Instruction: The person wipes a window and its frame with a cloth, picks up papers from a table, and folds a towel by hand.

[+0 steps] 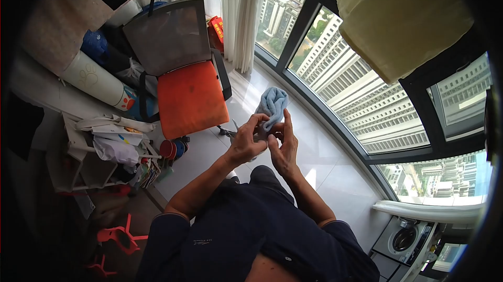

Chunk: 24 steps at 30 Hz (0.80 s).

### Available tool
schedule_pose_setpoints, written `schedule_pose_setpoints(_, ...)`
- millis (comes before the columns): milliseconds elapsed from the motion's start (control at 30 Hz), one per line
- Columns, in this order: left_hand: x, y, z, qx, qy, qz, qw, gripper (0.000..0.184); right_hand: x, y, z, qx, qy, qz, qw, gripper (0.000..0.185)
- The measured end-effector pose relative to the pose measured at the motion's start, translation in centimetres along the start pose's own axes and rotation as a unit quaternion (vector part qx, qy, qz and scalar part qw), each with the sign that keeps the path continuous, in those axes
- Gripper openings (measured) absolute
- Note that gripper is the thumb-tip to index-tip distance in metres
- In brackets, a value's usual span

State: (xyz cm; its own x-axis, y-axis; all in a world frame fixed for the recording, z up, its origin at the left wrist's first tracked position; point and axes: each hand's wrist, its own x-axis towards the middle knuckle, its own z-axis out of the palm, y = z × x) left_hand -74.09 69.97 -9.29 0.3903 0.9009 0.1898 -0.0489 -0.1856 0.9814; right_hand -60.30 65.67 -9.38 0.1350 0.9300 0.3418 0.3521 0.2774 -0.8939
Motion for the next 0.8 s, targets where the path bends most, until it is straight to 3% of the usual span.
schedule_pose_setpoints(67, 0.5, -0.3, -0.1, 0.062, 0.023, 0.050, 0.997, 0.040, 0.6, 0.0, 0.1, -0.002, -0.052, -0.015, 0.999, 0.072)
schedule_pose_setpoints(167, 1.4, -2.0, -0.8, 0.061, 0.076, 0.008, 0.995, 0.042, 2.1, 0.5, -0.8, 0.049, -0.138, -0.051, 0.988, 0.071)
schedule_pose_setpoints(200, 1.6, -2.3, -0.6, 0.041, 0.094, 0.025, 0.994, 0.039, 3.3, 0.1, -2.2, 0.071, -0.192, 0.004, 0.979, 0.066)
schedule_pose_setpoints(267, 1.7, -2.1, 0.0, 0.068, 0.098, 0.037, 0.992, 0.034, 5.6, 0.2, -4.5, 0.083, -0.125, 0.110, 0.983, 0.042)
schedule_pose_setpoints(333, 2.1, -2.0, 0.8, 0.071, 0.116, 0.050, 0.989, 0.028, 9.1, -0.2, -7.4, -0.206, -0.063, 0.031, 0.976, 0.039)
schedule_pose_setpoints(367, 2.5, -1.8, 1.0, 0.084, 0.118, 0.054, 0.988, 0.026, 10.6, 0.9, -8.5, -0.266, -0.095, 0.051, 0.958, 0.052)
schedule_pose_setpoints(433, 3.2, -1.6, 1.5, 0.103, 0.115, 0.060, 0.986, 0.023, 12.8, 5.1, -9.4, -0.171, -0.223, 0.132, 0.951, 0.065)
schedule_pose_setpoints(467, 3.5, -1.7, 1.9, 0.106, 0.116, 0.061, 0.986, 0.024, 13.6, 10.0, -9.3, -0.108, -0.281, 0.100, 0.948, 0.072)
schedule_pose_setpoints(567, 5.0, -2.4, 2.9, 0.119, 0.123, 0.080, 0.982, 0.025, 16.2, 12.0, -9.7, 0.033, -0.467, 0.235, 0.852, 0.067)
schedule_pose_setpoints(600, 5.4, -2.5, 3.1, 0.127, 0.123, 0.089, 0.980, 0.024, 16.5, 11.6, -9.7, 0.017, -0.482, 0.252, 0.839, 0.050)
schedule_pose_setpoints(700, 6.6, -3.6, 3.2, 0.188, 0.128, 0.097, 0.969, 0.023, 18.5, 13.3, -9.8, -0.206, -0.504, 0.202, 0.814, 0.041)
schedule_pose_setpoints(767, 7.9, -3.2, 3.4, 0.204, 0.157, 0.106, 0.960, 0.023, 19.9, 10.8, -11.3, -0.151, -0.378, 0.173, 0.897, 0.032)
schedule_pose_setpoints(800, 8.6, -1.9, 3.3, 0.195, 0.183, 0.116, 0.957, 0.023, 20.3, 9.6, -12.0, -0.120, -0.320, 0.112, 0.933, 0.031)
